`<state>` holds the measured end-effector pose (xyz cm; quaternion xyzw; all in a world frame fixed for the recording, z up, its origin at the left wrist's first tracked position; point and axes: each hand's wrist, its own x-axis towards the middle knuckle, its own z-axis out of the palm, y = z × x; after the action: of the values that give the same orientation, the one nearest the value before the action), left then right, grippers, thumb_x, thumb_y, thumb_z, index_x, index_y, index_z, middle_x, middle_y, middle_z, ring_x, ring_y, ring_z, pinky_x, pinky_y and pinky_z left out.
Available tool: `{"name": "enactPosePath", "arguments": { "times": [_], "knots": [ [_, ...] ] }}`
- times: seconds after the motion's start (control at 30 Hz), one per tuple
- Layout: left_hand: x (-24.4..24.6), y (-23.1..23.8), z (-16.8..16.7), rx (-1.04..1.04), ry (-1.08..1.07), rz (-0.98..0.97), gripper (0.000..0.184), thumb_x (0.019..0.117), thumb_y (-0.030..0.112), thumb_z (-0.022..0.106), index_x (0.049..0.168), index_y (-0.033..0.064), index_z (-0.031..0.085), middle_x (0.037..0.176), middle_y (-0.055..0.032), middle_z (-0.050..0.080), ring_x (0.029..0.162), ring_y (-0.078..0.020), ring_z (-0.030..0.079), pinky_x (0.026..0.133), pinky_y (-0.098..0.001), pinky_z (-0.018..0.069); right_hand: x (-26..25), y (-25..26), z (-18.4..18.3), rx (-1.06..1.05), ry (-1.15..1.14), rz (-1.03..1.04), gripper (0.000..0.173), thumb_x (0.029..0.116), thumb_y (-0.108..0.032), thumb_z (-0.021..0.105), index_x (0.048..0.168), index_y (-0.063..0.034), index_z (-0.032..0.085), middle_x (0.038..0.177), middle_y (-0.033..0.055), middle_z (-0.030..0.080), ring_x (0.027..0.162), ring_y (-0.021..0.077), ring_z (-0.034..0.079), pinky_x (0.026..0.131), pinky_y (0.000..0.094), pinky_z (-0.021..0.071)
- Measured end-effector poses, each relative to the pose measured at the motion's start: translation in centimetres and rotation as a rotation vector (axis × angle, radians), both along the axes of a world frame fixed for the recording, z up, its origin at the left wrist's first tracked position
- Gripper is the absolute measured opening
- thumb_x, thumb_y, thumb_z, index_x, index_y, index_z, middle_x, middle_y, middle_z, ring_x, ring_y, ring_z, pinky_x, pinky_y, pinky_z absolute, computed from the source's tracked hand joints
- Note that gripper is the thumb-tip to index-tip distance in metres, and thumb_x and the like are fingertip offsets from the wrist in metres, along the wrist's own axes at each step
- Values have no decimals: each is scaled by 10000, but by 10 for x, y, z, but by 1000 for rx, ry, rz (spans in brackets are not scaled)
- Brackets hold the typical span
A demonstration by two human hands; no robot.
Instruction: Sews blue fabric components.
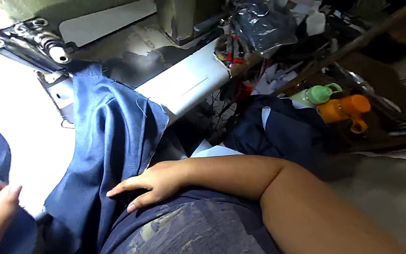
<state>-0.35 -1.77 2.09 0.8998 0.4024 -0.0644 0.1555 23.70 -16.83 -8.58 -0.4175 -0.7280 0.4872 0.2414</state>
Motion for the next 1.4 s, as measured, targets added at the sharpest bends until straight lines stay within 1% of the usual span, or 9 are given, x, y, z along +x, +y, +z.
{"name": "enactPosePath", "arguments": {
  "times": [0.07,0.2,0.37,0.5,0.63,0.87,1.0,1.23,1.4],
  "knots": [
    [31,26,-27,171,-310,-174,381,1044,240,521,969,-112,643,844,-264,652,717,-302,636,643,-454,527,13,-6,3,61,-12,-62,324,1061,-213,551,1267,-19,709,1161,142,747,1108,248,703,988,468,515],
    [106,61,-85,219,-354,-496,830,928,674,457,1519,92,487,1591,-256,376,1480,-479,328,1157,-697,257,108,-32,25,-31,-154,-333,340,1025,-154,573,778,50,689,698,71,658,652,92,593,647,312,488],
    [116,10,-115,261,-289,-554,767,963,755,259,1558,318,466,1688,-120,284,1569,-437,157,1136,-806,113,283,-132,11,-375,-568,-1156,360,1050,-253,593,1191,71,662,1147,277,679,1096,424,658,981,636,495],
    [110,-12,-125,267,-343,-523,723,976,728,325,1536,307,503,1673,-106,326,1562,-411,211,1173,-762,115,312,-204,-64,-590,-827,-1279,611,893,-317,811,1312,84,619,1249,395,612,1223,583,552,1029,782,366],
    [113,-14,-115,223,-272,-494,765,976,744,290,1558,283,472,1684,-114,298,1569,-404,190,1183,-743,126,308,-217,-82,-699,-887,-1321,499,975,-271,717,1287,109,633,1280,404,594,1264,579,532,1046,769,357],
    [113,-40,-65,24,-679,-574,378,1012,291,564,1349,156,670,1490,-86,552,1255,-216,600,1019,-447,509,253,-172,59,-400,-855,-982,182,1002,-103,650,972,55,735,934,293,690,939,485,652,821,736,452],
    [133,-81,-27,31,-620,-792,414,970,206,632,1383,230,651,1522,-55,534,1012,-215,665,761,-430,534,120,-96,117,220,-565,-290,165,895,-271,603,747,-203,630,589,-95,518,523,17,512,446,257,419],
    [29,-64,37,244,-451,-606,186,1010,225,525,955,145,683,767,14,659,593,-128,635,463,-334,506,74,-49,138,382,-220,93,253,946,-360,655,894,-116,613,620,-83,517,547,-48,494,463,150,375],
    [-47,-33,74,443,-454,-200,327,1019,229,435,1179,75,675,950,-61,663,798,-160,651,672,-397,560,83,-30,95,-29,-274,9,139,823,-168,789,841,-50,718,697,17,659,643,82,611,590,329,503]
  ]
}}
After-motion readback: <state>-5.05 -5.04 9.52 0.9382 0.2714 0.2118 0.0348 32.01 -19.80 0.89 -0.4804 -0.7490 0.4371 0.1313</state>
